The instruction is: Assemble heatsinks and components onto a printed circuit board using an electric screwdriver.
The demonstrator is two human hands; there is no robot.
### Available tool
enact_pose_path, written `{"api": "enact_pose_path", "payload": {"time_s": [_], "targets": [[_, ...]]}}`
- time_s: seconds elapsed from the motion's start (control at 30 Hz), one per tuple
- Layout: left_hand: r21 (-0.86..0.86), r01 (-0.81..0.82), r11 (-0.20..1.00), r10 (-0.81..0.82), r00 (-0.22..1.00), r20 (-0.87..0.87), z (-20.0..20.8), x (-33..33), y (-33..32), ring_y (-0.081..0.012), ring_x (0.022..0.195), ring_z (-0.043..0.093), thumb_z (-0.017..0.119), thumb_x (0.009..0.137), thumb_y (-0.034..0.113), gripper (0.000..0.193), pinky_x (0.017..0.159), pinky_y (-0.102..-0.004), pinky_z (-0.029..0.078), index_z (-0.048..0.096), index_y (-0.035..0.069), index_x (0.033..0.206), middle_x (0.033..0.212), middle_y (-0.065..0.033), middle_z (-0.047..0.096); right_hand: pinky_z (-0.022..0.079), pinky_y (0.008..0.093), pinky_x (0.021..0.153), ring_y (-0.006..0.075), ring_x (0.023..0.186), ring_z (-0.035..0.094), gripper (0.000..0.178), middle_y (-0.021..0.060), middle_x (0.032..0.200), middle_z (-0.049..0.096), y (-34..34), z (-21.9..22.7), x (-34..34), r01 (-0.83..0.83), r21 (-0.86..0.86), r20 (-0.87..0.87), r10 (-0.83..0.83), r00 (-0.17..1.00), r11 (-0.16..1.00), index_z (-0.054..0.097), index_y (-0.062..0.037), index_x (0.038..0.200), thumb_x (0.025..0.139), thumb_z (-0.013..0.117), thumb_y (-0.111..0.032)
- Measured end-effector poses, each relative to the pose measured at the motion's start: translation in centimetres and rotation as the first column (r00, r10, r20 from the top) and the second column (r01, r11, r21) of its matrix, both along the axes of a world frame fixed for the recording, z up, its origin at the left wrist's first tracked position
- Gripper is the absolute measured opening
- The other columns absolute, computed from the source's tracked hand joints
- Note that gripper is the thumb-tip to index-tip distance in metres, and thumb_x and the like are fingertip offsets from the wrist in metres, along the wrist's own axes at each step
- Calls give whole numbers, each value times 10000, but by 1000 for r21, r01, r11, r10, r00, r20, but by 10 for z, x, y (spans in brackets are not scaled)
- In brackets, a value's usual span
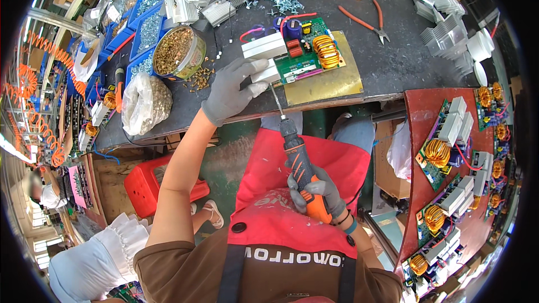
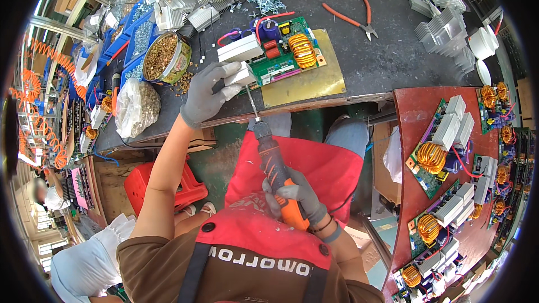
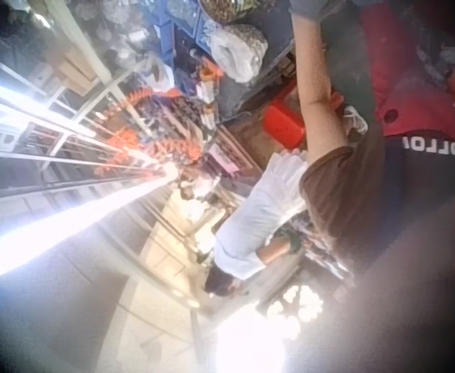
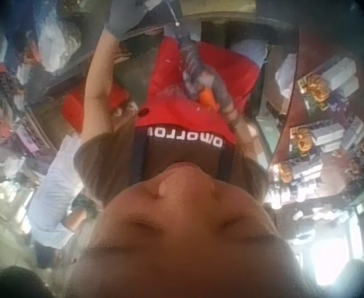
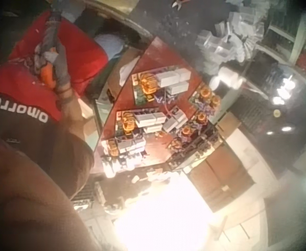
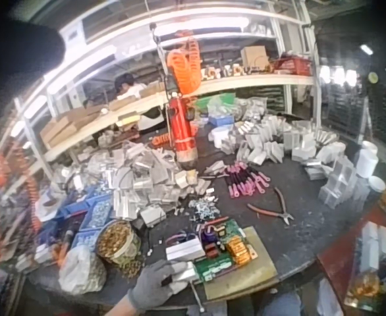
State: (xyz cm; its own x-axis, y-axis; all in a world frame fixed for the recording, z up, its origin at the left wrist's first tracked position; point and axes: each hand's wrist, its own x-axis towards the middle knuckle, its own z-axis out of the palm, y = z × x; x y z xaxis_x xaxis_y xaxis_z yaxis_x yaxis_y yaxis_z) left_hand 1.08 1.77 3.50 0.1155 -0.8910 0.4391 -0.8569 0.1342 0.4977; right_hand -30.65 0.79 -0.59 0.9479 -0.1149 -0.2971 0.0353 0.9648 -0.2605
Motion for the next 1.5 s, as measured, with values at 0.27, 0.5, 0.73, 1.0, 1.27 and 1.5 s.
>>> {"api": "enact_pose_path", "payload": {"time_s": [0.27,0.5,0.73,1.0,1.27,1.5], "targets": [[-22,1,1000,-1,1000,-9,-2,-3,1,-359,924,648,765,788,144,417,779,-416,528,646,60,1179,1047,-157,675,474,325,481,179,604,555,723,81,995,554,11,-19,1,4,132,132,-22,991,991,379,-1,1407,785,651,-248],[-153,-7,988,13,999,40,-8,-5,3,-355,945,637,755,801,124,421,790,-412,523,640,60,1200,1023,-156,643,493,329,496,201,629,589,732,112,979,575,9,-11,4,16,-79,32,-14,999,997,378,9,1402,773,661,-234],[-54,-90,994,90,996,-9,-12,0,1,-354,1094,576,725,832,181,422,915,-449,484,618,89,1229,1143,-126,619,550,350,557,221,675,633,677,136,998,606,-3,-3,11,-69,-487,-156,-8,988,871,409,-7,1360,753,671,-152],[-191,-599,778,593,800,-92,-13,51,35,-339,949,654,672,870,136,244,825,-390,517,692,47,1096,1068,-158,674,560,361,601,219,702,654,648,148,1004,612,-5,19,-30,-151,-690,-267,-55,962,708,417,17,1305,704,654,-26],[230,-775,589,589,606,534,-34,71,7,-324,921,667,612,896,249,175,763,-458,542,715,116,942,1013,-130,644,551,357,621,211,705,651,618,144,1000,609,-2,13,-38,-158,-721,-243,-33,969,674,420,18,1296,726,655,-23],[11,-644,765,643,764,60,-6,39,21,-282,756,689,669,852,109,119,683,-369,554,690,74,964,989,-142,701,533,308,772,140,864,609,717,89,1037,615,-11,19,-48,-194,-723,-253,7,967,663,407,3,1388,751,732,-46]]}}
